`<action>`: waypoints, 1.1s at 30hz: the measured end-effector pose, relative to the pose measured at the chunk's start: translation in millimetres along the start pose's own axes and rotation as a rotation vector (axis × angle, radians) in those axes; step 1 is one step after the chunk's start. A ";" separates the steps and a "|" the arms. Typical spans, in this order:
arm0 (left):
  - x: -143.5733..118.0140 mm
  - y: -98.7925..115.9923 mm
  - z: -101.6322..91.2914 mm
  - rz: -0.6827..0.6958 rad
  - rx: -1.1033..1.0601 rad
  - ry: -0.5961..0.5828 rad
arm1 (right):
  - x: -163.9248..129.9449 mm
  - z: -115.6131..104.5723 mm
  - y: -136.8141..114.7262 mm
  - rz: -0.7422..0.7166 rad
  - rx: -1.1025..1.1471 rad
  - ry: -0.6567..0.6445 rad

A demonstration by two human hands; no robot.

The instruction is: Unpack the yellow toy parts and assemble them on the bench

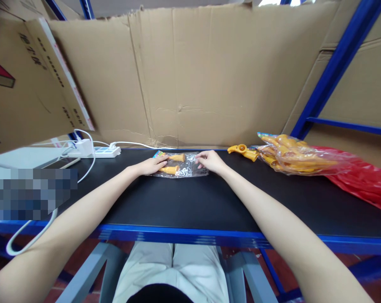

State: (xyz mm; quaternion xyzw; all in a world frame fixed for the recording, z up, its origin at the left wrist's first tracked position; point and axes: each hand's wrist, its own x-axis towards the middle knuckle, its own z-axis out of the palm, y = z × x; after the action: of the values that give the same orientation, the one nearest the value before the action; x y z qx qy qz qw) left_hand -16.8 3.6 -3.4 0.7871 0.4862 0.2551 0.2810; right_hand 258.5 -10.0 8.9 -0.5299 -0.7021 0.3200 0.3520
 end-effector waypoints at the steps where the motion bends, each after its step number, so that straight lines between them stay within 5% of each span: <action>1: 0.0 -2.2 -3.4 -0.017 0.011 0.005 | 3.8 -7.2 5.7 -0.016 -0.071 0.077; 6: 1.1 -17.5 -22.8 -0.072 0.083 0.059 | 16.7 -54.9 45.0 -0.076 -0.567 0.501; 10: 1.5 -19.9 -30.9 -0.085 0.259 0.152 | 14.6 -86.6 75.4 -0.016 -0.730 0.644; 15: 0.6 -10.1 -21.1 -0.147 0.584 0.275 | 8.5 -96.9 90.3 0.036 -0.896 0.606; 21: 7.0 -14.2 -7.6 0.002 0.577 0.171 | 4.8 -84.8 81.9 0.165 -1.078 0.479; 33: 7.8 -19.9 -10.0 0.056 0.544 0.125 | 2.2 -76.6 63.7 0.027 -1.206 0.542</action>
State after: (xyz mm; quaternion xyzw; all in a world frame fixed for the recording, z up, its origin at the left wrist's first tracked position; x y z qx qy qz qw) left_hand -32.9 20.0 -9.0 0.8296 0.5311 0.1709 0.0219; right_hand 355.0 12.9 -1.2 -0.7048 -0.6380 -0.2693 0.1538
